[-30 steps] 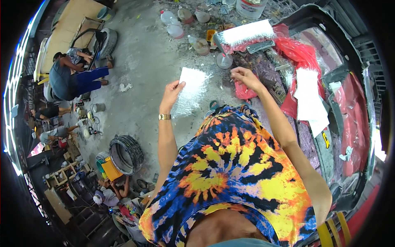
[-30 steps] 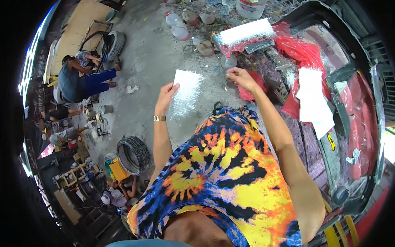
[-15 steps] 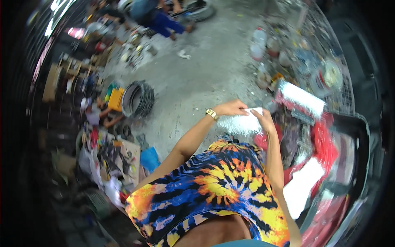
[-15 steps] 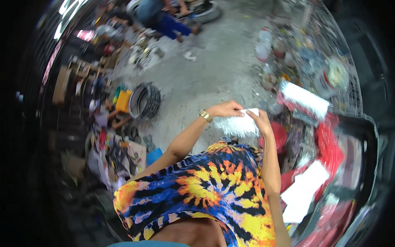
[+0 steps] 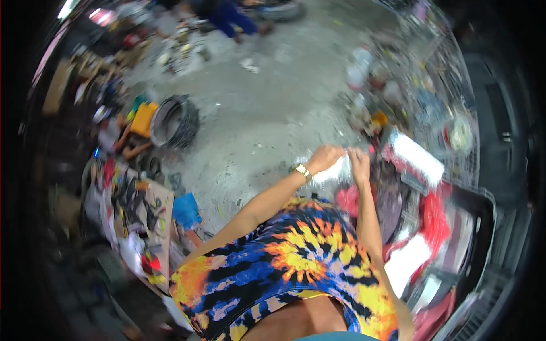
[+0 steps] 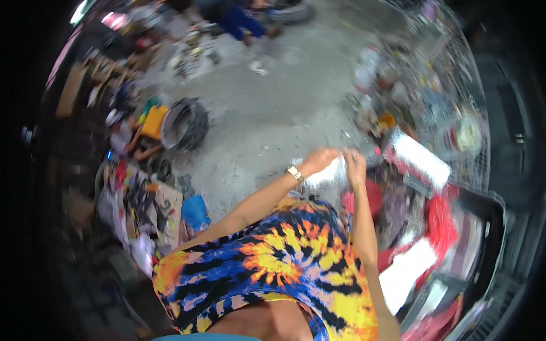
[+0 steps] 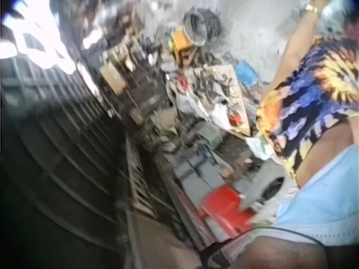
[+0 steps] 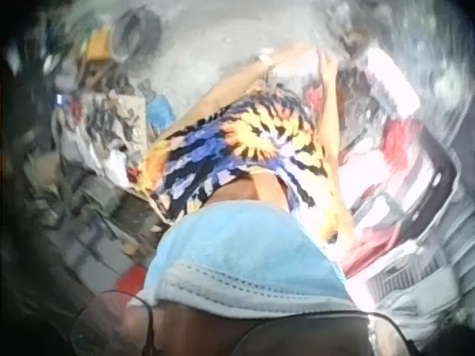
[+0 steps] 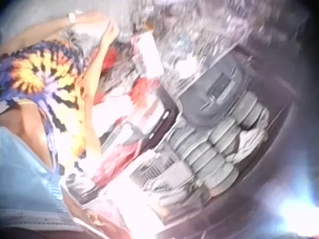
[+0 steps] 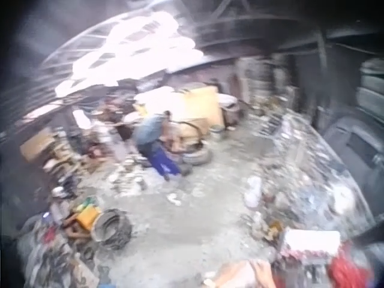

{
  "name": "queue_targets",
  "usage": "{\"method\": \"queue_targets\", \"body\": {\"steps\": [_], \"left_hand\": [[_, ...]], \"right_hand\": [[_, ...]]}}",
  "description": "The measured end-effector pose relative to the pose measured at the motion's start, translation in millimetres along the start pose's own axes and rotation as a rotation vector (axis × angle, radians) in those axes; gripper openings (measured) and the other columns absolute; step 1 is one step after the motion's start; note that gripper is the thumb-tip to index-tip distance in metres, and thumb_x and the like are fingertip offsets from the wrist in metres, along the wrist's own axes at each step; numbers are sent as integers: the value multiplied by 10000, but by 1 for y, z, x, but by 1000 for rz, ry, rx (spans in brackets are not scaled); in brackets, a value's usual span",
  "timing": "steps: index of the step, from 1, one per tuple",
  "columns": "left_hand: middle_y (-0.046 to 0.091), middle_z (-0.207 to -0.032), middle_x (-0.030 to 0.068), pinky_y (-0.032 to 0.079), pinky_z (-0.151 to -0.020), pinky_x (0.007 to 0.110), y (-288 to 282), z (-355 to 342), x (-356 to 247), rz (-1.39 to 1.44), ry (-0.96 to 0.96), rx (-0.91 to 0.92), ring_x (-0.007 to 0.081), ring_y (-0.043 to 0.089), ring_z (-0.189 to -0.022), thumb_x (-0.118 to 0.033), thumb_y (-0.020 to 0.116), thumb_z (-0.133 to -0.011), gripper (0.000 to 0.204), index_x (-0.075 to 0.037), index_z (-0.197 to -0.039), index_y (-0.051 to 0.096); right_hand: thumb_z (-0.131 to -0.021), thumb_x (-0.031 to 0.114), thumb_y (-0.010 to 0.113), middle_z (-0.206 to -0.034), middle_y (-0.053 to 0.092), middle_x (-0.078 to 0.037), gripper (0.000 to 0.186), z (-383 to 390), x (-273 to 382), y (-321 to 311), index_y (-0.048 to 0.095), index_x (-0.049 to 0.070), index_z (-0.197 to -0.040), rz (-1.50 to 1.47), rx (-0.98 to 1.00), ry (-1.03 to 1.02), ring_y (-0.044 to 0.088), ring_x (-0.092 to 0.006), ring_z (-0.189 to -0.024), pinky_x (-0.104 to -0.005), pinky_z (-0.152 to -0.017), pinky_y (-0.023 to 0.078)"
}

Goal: Applying and trimming fiberglass sheets on a car bumper for repair.

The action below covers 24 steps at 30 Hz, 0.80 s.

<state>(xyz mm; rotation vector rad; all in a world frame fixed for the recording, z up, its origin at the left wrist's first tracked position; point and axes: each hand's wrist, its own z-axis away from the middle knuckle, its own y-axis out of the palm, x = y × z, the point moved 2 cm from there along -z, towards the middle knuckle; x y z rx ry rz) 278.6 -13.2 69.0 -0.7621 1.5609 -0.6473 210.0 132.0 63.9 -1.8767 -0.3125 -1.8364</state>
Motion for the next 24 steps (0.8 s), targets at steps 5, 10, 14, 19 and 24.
{"method": "queue_targets", "body": {"steps": [5, 10, 14, 19, 24], "left_hand": [[612, -743, 165, 459, -538, 453, 36, -36, -43, 190, 194, -145, 367, 597, -632, -156, 543, -907, 145, -67, -810, 603], [524, -638, 202, 377, -509, 437, 26, -33, -96, 312, 323, 47, 347, 526, -539, -146, 592, -919, 257, 1, -721, 519], [583, -699, 179, 413, -542, 446, 8, -28, -55, 272, 99, 126, 394, 572, -646, -188, 612, -911, 252, -13, -760, 511], [636, -857, 210, 481, -691, 475, 53, -15, 8, 231, -28, 331, 407, 612, -804, -129, 596, -870, 176, -68, -1035, 615], [654, -786, 223, 496, -711, 476, 108, -1, 23, 212, -65, 721, 394, 642, -781, -144, 588, -848, 265, -77, -1103, 612]], "right_hand": [[-919, 234, 604, -811, 672, -8, 265, 14, -32, -37, 700, -12, -941, -234, -306, 107, 545, -87, -722, -277, -672, 454], [-916, 180, 587, -735, 668, -41, 214, 82, -85, -106, 692, -1, -869, 256, -939, 96, 569, -111, -677, -323, -641, 462], [-903, 279, 637, -662, 529, 48, 263, 215, -135, -189, 648, 80, -731, 54, -1017, 791, 445, -63, -563, -271, -506, 341], [-889, 391, 591, -618, 522, 12, 315, 346, -135, -207, 626, 78, -867, -146, -1031, 995, 484, -120, -491, -296, -409, 370], [-851, 340, 513, -664, 582, -42, 316, 379, -101, -176, 618, 56, -944, -528, -940, 1247, 539, -167, -508, -310, -444, 434]]}}
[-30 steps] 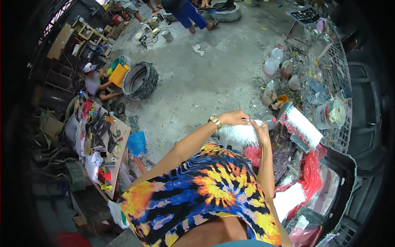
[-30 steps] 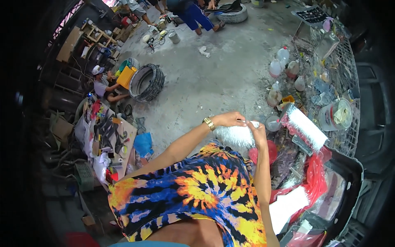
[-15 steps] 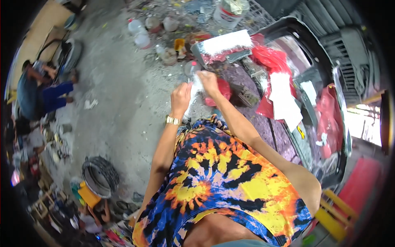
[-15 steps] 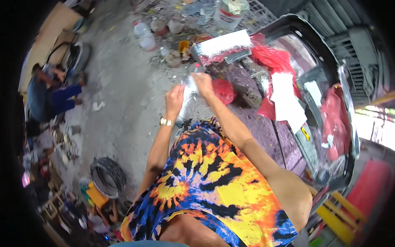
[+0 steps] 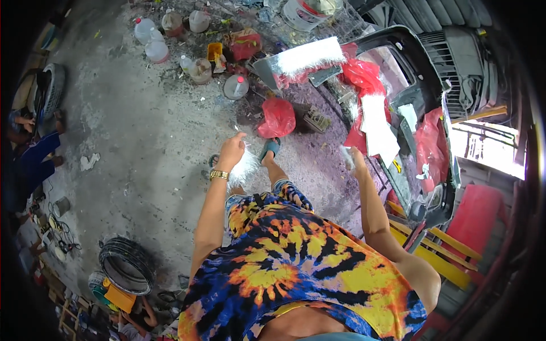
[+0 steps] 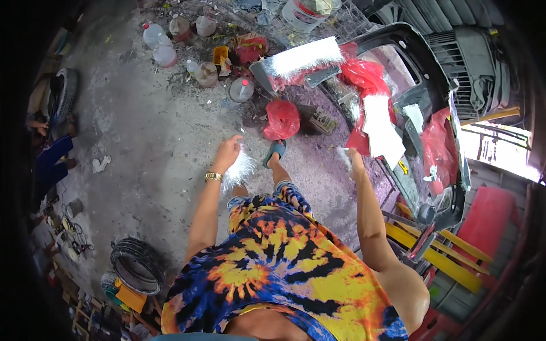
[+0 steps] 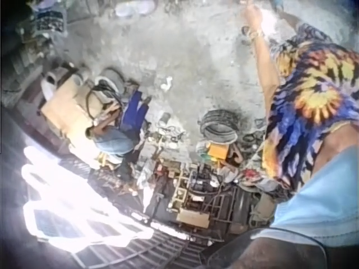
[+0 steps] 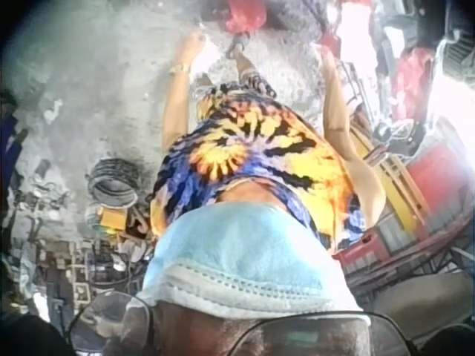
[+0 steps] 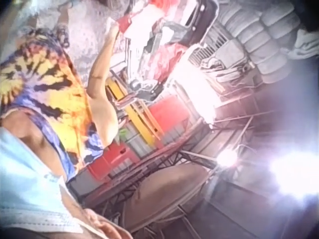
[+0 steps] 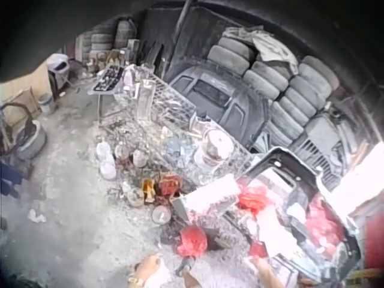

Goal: Applying and trimming fiberglass sheets on a car bumper for repair.

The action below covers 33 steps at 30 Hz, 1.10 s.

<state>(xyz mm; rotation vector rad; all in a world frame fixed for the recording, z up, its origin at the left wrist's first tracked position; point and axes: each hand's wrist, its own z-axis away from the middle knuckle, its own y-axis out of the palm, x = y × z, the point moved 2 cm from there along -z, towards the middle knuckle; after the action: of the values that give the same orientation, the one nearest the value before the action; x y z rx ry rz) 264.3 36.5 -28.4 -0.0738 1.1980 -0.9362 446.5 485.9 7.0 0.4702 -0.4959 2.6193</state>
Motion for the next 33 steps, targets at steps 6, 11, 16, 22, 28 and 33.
{"method": "queue_targets", "body": {"steps": [6, 11, 16, 22, 28, 33], "left_hand": [[664, -928, 225, 496, -761, 412, 3, -1, -9, 74, -49, 63, 367, 641, -866, -170, 592, -873, 273, -67, -1125, 609], [667, -960, 215, 498, -772, 406, 0, -4, -11, 77, -2, -8, 374, 644, -881, -180, 590, -887, 260, -68, -1120, 613], [676, -1052, 166, 491, -822, 345, -3, -3, -8, 251, 53, -19, 236, 649, -957, -131, 575, -897, 266, -22, -1137, 609], [572, -836, 14, 432, -678, 256, -7, -4, -60, 310, 95, -30, 89, 517, -750, -45, 505, -894, 279, -13, -1153, 604], [499, -871, -19, 393, -688, 204, 41, -56, -172, 665, 316, 74, 64, 461, -772, -19, 507, -935, 342, -11, -1277, 497], [587, -1172, 109, 439, -861, 245, 73, -93, -249, 709, 207, 286, 132, 545, -1014, -30, 515, -951, 424, 3, -1358, 400]], "right_hand": [[-819, 212, 566, -900, 664, -66, 257, 16, 13, 60, 620, 48, -1010, -143, 268, -134, 635, -202, -780, -348, -697, 516], [-855, 155, 566, -943, 665, -37, 176, 26, 35, 101, 627, 47, -980, -54, 385, -187, 633, -164, -859, -327, -756, 509], [-855, 153, 589, -753, 587, 25, 101, 28, 51, 95, 629, 78, -910, 45, 320, -345, 536, -87, -671, -259, -573, 406], [-853, 146, 621, -764, 589, 31, 195, 71, 86, 68, 640, 49, -1021, -31, 230, -419, 515, -79, -657, -245, -559, 390], [-871, 147, 634, -834, 577, 47, 257, 105, 84, 109, 644, 69, -1115, -94, 529, -555, 452, -54, -671, -231, -611, 371], [-865, 126, 633, -993, 682, -24, 249, 80, 90, 75, 657, 35, -1094, -399, 286, -648, 607, -91, -903, -265, -851, 475]]}}
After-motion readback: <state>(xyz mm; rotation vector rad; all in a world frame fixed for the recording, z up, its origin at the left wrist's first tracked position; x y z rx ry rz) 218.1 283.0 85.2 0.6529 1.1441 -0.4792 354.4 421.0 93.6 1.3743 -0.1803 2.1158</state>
